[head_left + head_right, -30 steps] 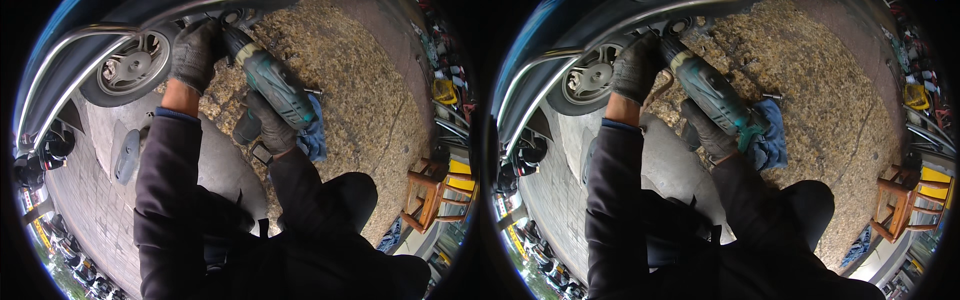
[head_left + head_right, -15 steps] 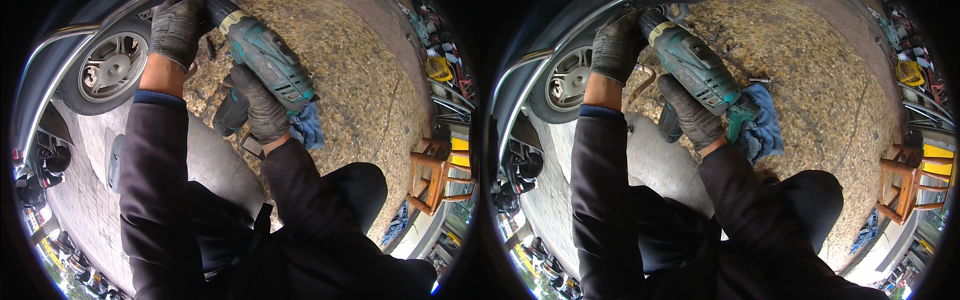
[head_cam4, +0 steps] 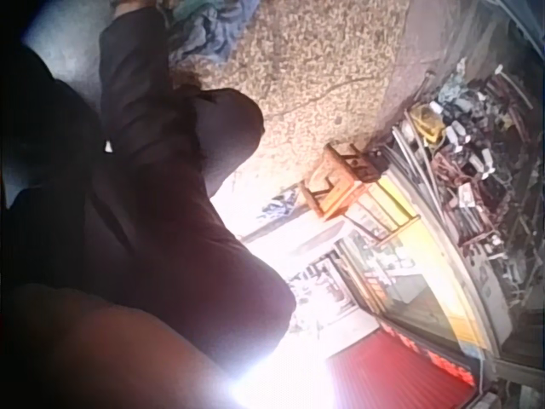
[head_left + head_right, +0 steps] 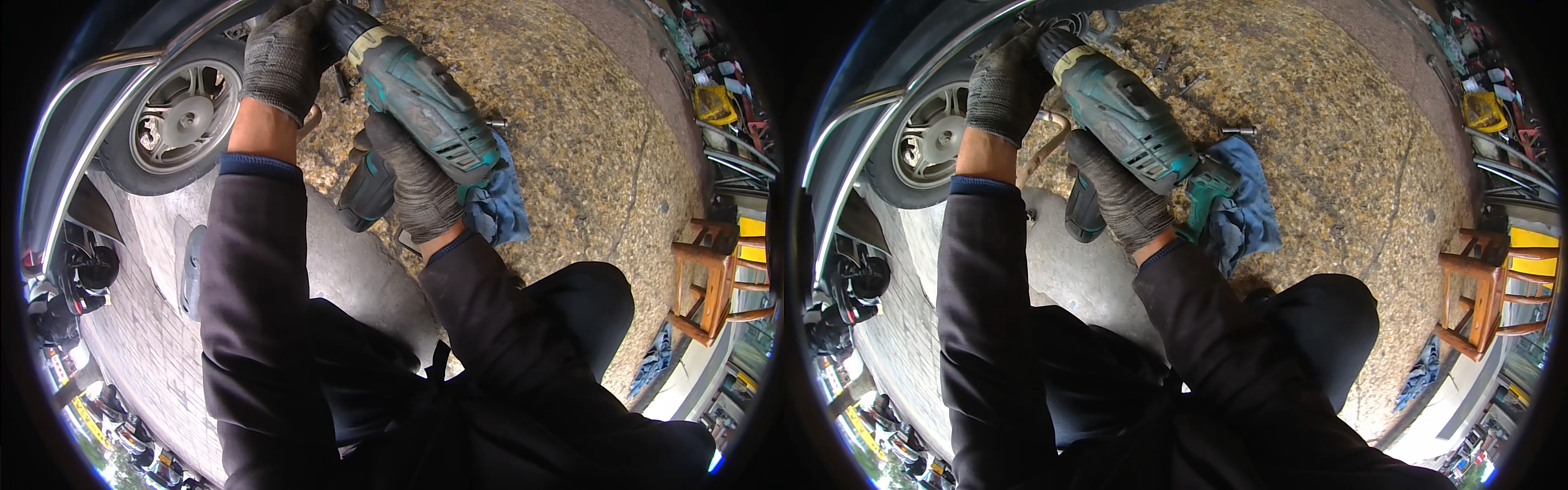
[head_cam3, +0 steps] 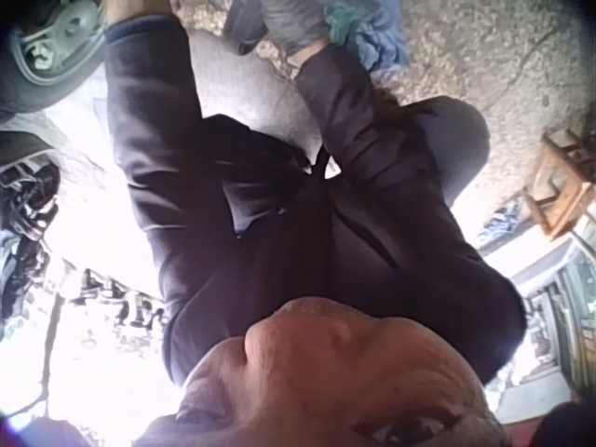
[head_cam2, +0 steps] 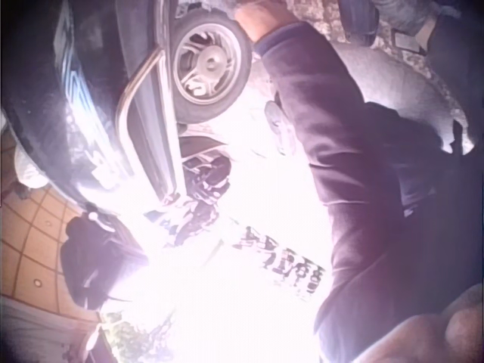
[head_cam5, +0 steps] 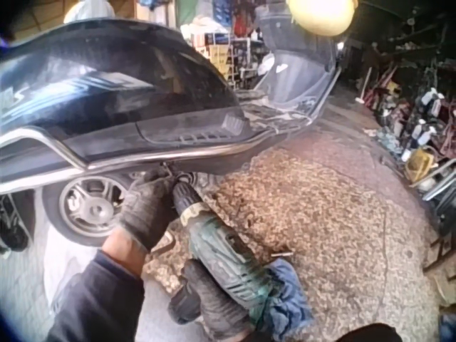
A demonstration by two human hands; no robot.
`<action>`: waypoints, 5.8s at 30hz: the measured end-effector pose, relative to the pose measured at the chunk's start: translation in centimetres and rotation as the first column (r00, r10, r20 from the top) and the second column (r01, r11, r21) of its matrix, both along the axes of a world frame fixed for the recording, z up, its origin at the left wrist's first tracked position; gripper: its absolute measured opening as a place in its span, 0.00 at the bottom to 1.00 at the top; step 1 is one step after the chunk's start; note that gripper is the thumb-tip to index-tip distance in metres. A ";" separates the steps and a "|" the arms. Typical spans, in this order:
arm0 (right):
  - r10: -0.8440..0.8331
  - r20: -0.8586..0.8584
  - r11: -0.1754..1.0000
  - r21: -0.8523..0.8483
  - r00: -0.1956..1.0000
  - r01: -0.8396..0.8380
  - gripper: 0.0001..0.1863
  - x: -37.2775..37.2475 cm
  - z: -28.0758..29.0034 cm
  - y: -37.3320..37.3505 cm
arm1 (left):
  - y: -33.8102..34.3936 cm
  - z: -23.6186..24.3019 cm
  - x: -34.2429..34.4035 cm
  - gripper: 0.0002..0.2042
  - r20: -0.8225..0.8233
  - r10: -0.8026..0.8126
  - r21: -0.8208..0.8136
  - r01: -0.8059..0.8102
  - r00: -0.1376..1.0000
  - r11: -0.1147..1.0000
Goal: The person removes the rear body panel of a scooter using a cordless impact driver and a wrench. They loosen and remove multiple fasteners, detach the panel, and set it aside, exposing the scooter's frame and engine area.
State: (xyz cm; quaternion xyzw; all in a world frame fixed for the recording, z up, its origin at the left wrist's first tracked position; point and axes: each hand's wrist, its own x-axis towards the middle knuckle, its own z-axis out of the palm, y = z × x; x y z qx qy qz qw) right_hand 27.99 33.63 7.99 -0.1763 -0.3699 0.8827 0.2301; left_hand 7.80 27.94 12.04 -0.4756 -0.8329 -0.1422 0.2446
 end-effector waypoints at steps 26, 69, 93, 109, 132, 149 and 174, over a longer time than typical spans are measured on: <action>-0.071 -0.094 0.457 0.882 0.993 0.116 0.24 -0.2 0.1 1.1 | 1.2 -1.0 -1.1 0.07 0.523 -0.844 0.647 -0.699 0.116 0.304; -0.037 0.348 0.991 -0.107 0.937 0.080 0.15 5.3 -5.2 5.3 | -2.6 -19.4 -4.2 0.07 0.758 -0.472 0.541 -0.029 0.451 0.840; 0.169 0.278 0.940 -0.334 0.946 -0.069 0.15 3.7 -8.0 3.5 | -2.7 -11.8 -3.5 0.16 0.720 -0.692 0.255 -0.910 -0.047 0.326; 0.476 0.091 0.872 0.081 0.875 -0.483 0.23 2.9 -1.4 -5.1 | -23.8 12.1 0.3 0.45 0.104 -0.783 0.717 -0.592 0.613 -0.368; 0.507 0.379 0.801 0.125 0.774 -0.586 0.19 1.1 1.0 -18.1 | -27.7 9.2 -1.3 0.24 0.112 -0.819 0.807 -0.532 0.563 -0.256; 0.420 0.362 0.795 0.295 0.832 -0.530 0.16 3.7 0.5 -15.2 | -27.8 8.9 -1.6 0.15 0.049 -0.882 0.755 -0.596 0.468 -0.274; 0.277 0.287 0.874 -0.471 0.917 -0.117 0.13 6.5 -4.3 -7.9 | -5.5 2.9 -0.3 0.24 0.214 -0.958 0.783 -0.621 0.193 0.050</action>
